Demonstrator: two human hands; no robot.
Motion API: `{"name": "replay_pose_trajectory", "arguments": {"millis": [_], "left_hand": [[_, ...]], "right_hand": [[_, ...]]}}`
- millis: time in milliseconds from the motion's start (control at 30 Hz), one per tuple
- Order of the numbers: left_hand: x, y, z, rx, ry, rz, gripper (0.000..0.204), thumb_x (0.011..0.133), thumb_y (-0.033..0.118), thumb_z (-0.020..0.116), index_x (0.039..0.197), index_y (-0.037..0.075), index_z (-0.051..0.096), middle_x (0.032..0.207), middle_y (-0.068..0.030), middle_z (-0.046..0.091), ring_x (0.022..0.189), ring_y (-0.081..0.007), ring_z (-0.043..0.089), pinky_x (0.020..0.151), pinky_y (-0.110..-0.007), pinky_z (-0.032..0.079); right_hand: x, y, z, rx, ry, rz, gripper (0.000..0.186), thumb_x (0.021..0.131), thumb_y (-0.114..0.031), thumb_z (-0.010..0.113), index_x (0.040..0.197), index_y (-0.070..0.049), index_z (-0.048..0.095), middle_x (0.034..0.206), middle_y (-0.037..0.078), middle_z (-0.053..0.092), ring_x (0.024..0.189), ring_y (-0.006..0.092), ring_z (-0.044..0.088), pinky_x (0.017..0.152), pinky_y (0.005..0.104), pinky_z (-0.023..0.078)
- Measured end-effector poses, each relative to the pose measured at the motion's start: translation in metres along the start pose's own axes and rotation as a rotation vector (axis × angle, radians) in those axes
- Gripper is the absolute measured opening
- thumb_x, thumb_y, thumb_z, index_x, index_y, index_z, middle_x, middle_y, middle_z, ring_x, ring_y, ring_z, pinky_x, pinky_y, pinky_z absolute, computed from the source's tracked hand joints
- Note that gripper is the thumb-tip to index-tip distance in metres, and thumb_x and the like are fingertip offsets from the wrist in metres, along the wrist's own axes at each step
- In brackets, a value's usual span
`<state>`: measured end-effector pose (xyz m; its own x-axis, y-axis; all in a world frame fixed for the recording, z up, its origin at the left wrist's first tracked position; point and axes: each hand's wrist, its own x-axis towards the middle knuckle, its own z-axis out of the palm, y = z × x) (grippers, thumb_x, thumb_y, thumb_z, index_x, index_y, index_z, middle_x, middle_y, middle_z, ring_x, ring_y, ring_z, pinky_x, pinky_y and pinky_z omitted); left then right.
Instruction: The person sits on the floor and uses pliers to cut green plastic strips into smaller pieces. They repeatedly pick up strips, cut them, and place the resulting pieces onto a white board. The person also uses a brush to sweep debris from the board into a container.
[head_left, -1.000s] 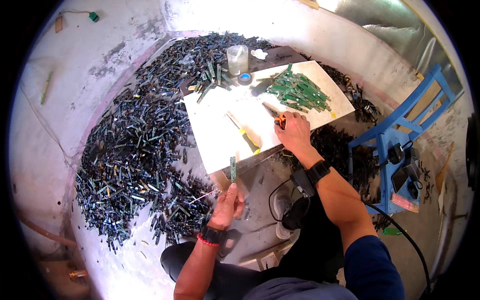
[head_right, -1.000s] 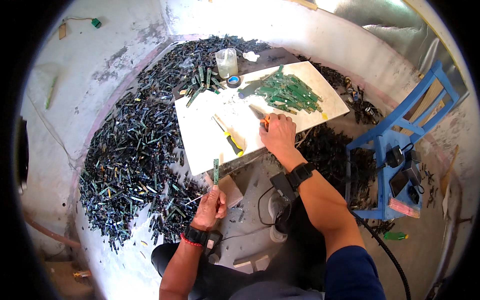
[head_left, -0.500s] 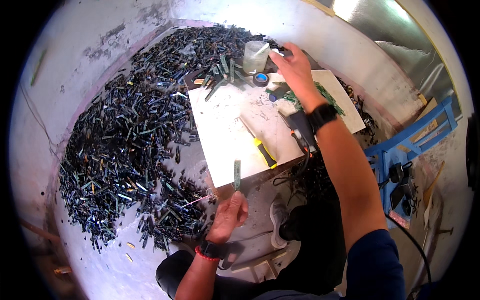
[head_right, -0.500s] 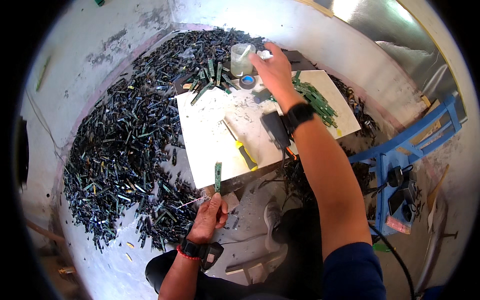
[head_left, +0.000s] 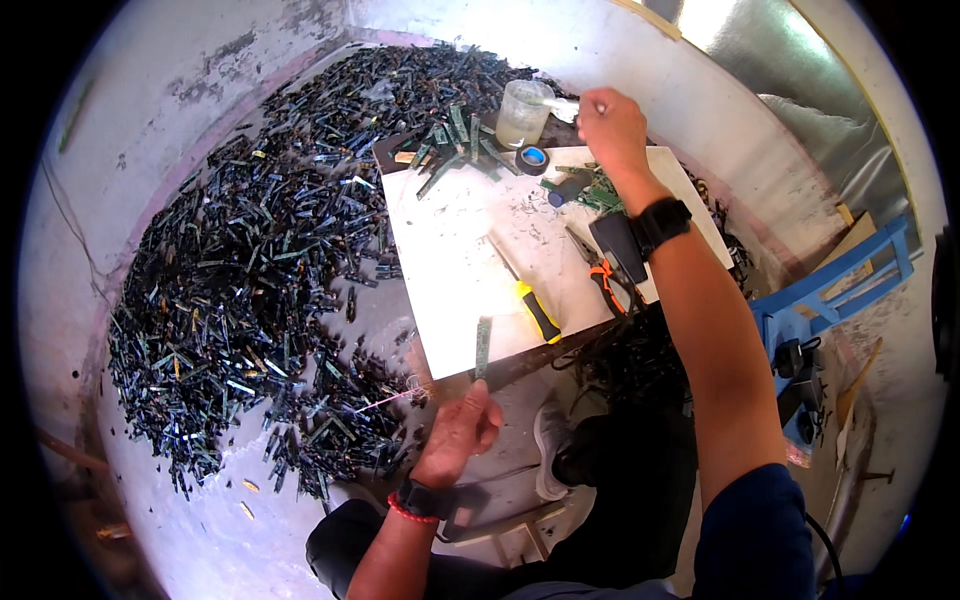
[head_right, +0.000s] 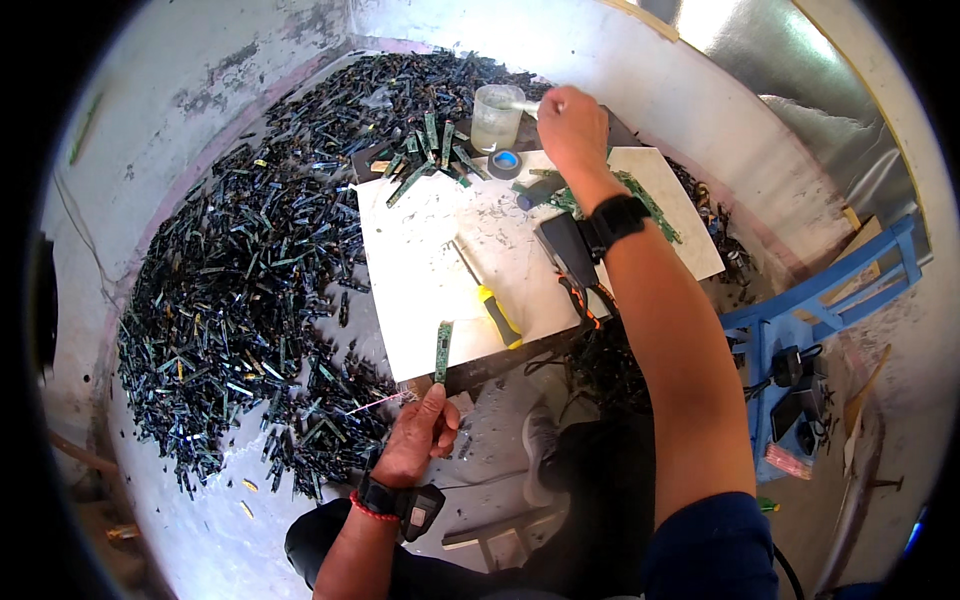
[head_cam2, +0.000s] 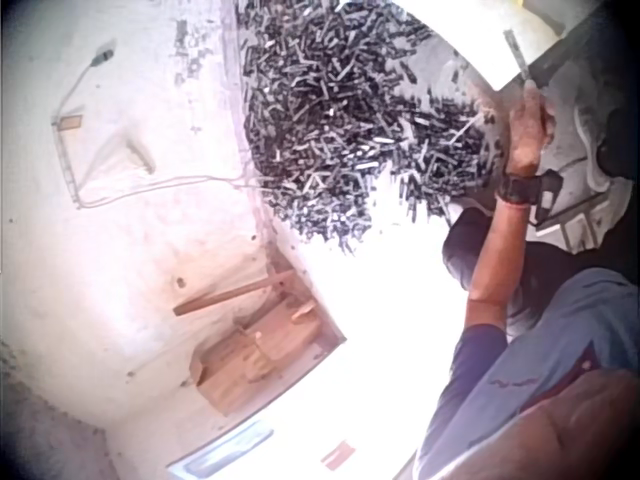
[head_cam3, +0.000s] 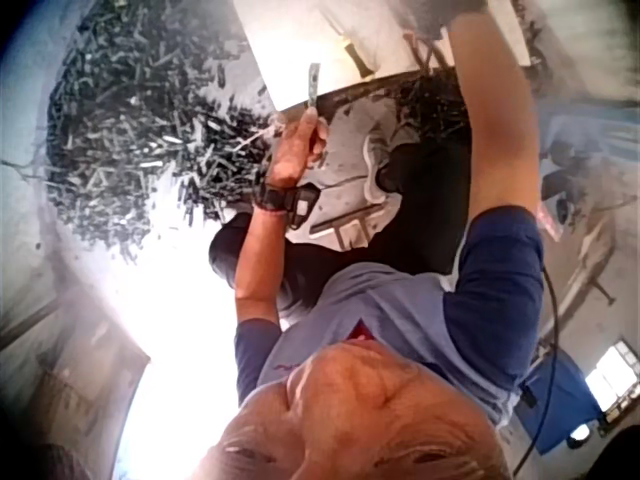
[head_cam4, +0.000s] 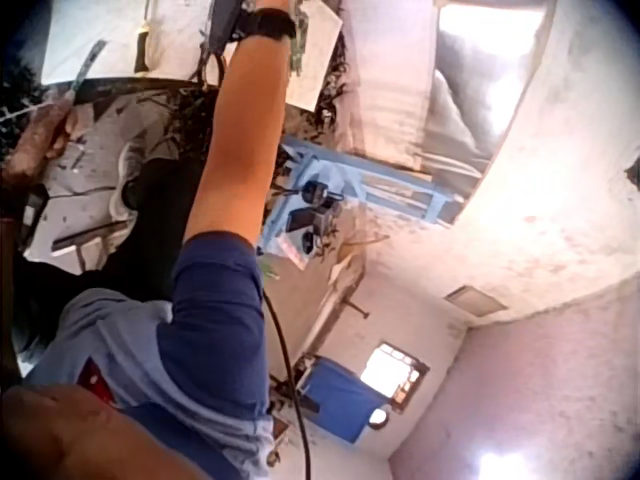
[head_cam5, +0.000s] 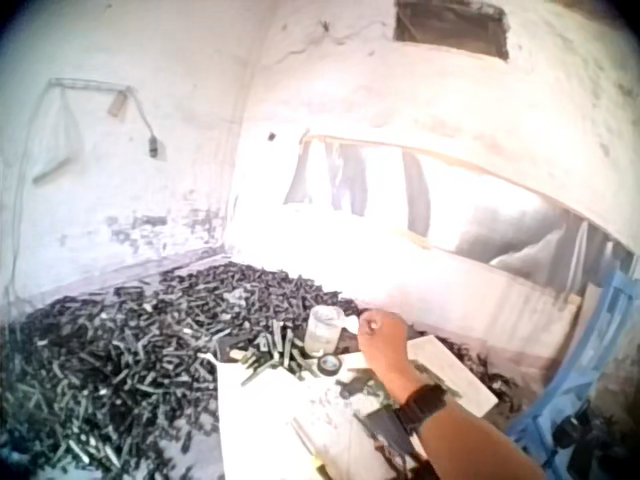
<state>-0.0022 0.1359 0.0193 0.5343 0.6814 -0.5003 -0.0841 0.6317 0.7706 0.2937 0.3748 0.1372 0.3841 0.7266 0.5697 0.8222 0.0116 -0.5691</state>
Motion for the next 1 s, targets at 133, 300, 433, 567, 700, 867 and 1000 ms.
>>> {"name": "replay_pose_trajectory", "arguments": {"millis": [133,300,433,567,700,867,1000], "left_hand": [[0.000,-0.002,0.001,-0.031,0.022,-0.010,0.049,0.095,0.050,0.040,0.073,0.008,0.051,0.052,0.0008,0.040,0.045,-0.0091,0.033,0.043,-0.024,0.026],[0.000,-0.008,0.001,-0.067,0.041,0.001,0.048,0.095,0.050,0.041,0.073,0.009,0.050,0.053,0.0014,0.039,0.045,-0.0087,0.032,0.043,-0.023,0.025],[-0.003,-0.006,0.001,-0.064,0.069,0.001,0.047,0.094,0.050,0.042,0.073,0.009,0.051,0.053,0.0015,0.039,0.045,-0.0083,0.032,0.042,-0.023,0.025],[-0.002,-0.006,0.000,-0.071,0.086,-0.022,0.047,0.094,0.049,0.043,0.072,0.009,0.051,0.053,0.0015,0.039,0.044,-0.0080,0.032,0.042,-0.022,0.025],[-0.006,-0.001,-0.002,-0.093,0.114,-0.007,0.046,0.094,0.048,0.044,0.071,0.009,0.050,0.053,0.0014,0.040,0.044,-0.0078,0.031,0.042,-0.022,0.025],[-0.001,-0.001,-0.007,-0.177,0.106,0.024,0.045,0.094,0.047,0.045,0.071,0.009,0.049,0.053,0.0013,0.040,0.044,-0.0078,0.031,0.041,-0.022,0.025],[-0.006,0.000,-0.010,-0.176,0.127,0.035,0.044,0.094,0.047,0.046,0.071,0.009,0.049,0.054,0.0013,0.040,0.044,-0.0078,0.031,0.041,-0.022,0.025]], "right_hand": [[-0.022,0.001,-0.013,0.257,-0.284,0.278,0.019,0.085,-0.016,0.054,0.086,0.001,0.063,0.068,0.007,0.060,0.056,0.0162,0.055,0.052,0.0278,0.045],[-0.040,-0.017,-0.027,0.415,-0.368,0.436,0.020,0.088,-0.015,0.052,0.081,0.001,0.061,0.066,0.003,0.057,0.051,0.0088,0.048,0.044,0.0229,0.040],[-0.048,-0.041,-0.032,0.492,-0.186,0.356,0.022,0.087,-0.015,0.050,0.079,0.002,0.061,0.067,0.007,0.059,0.053,0.0112,0.053,0.045,0.0255,0.043],[-0.046,-0.024,-0.019,0.188,-0.350,0.375,0.025,0.086,-0.015,0.049,0.075,0.002,0.062,0.060,0.009,0.058,0.054,0.0143,0.057,0.047,0.0284,0.044],[-0.051,-0.011,-0.012,0.238,-0.040,0.055,0.025,0.085,-0.016,0.051,0.069,0.001,0.060,0.056,0.010,0.058,0.057,0.0156,0.060,0.047,0.0307,0.044],[-0.058,-0.011,-0.024,0.528,-0.331,0.433,0.017,0.085,-0.014,0.051,0.079,0.002,0.056,0.066,0.007,0.057,0.050,0.0125,0.050,0.046,0.0273,0.043],[-0.099,-0.045,-0.058,0.867,-0.361,0.470,0.015,0.084,-0.017,0.052,0.081,-0.003,0.051,0.061,0.001,0.046,0.046,0.0090,0.040,0.042,0.0243,0.036]]}}
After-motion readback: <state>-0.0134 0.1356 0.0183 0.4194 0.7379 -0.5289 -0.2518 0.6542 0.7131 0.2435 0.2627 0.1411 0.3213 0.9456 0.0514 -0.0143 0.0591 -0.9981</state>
